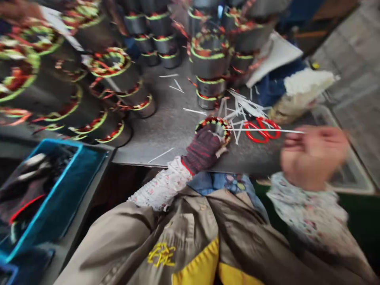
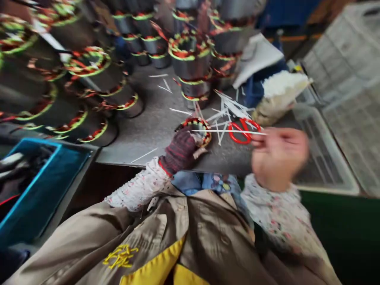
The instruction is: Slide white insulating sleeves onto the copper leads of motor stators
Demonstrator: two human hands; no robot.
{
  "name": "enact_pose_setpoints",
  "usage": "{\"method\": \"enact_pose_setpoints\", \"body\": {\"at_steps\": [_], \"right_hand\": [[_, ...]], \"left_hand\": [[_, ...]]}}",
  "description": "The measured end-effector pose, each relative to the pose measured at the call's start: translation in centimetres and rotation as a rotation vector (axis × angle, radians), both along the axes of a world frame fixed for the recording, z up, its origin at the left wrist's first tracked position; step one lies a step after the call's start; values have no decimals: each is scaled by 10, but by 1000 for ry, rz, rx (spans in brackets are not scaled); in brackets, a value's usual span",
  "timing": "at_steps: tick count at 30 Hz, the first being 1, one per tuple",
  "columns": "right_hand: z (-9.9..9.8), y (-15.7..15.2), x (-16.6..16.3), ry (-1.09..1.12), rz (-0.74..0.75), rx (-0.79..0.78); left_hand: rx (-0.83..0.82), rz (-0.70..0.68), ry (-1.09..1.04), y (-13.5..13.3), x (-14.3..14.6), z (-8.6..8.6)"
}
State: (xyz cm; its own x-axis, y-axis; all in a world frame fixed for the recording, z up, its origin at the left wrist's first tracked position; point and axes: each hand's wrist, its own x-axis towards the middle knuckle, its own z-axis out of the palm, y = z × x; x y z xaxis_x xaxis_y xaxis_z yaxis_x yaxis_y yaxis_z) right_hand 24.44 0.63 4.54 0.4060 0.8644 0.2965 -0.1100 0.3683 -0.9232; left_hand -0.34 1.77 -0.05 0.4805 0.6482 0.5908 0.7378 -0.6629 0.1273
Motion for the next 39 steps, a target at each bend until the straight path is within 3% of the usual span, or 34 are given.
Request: {"method": "enact_pose_setpoints", "body": {"at_steps": [1,3,6,10,14,18,24,33,39], "right_hand": [[-18,-3,-7,65,-29,-34],[-47,-8,-22,135,98,-217],[-68,-17,-37,84,312,-382],[-63,-20,-52,-295,574,-351],[-48,-23,-57,-648,473,-233],[-38,-32,-42,-565,410,-331],[-34,-33,-26,-515,525,-494],[-23,-29,-22,-657,493,-466],[-51,-12,-18,-581,499,-541]], "left_hand": [[1,-6,-40,0,1,-2],[-9,-56,-97,0,1,-4],[22,-94,-139,-1,0,-3],[56,-68,-138,-1,-1,-2],[18,-136,-171,-1,-2,-1],[11,-107,-135,0,-3,-3],[14,-65,-108,1,1,-4],[54,59,-61,-14,9,5],[64,58,-37,-8,13,3]]}}
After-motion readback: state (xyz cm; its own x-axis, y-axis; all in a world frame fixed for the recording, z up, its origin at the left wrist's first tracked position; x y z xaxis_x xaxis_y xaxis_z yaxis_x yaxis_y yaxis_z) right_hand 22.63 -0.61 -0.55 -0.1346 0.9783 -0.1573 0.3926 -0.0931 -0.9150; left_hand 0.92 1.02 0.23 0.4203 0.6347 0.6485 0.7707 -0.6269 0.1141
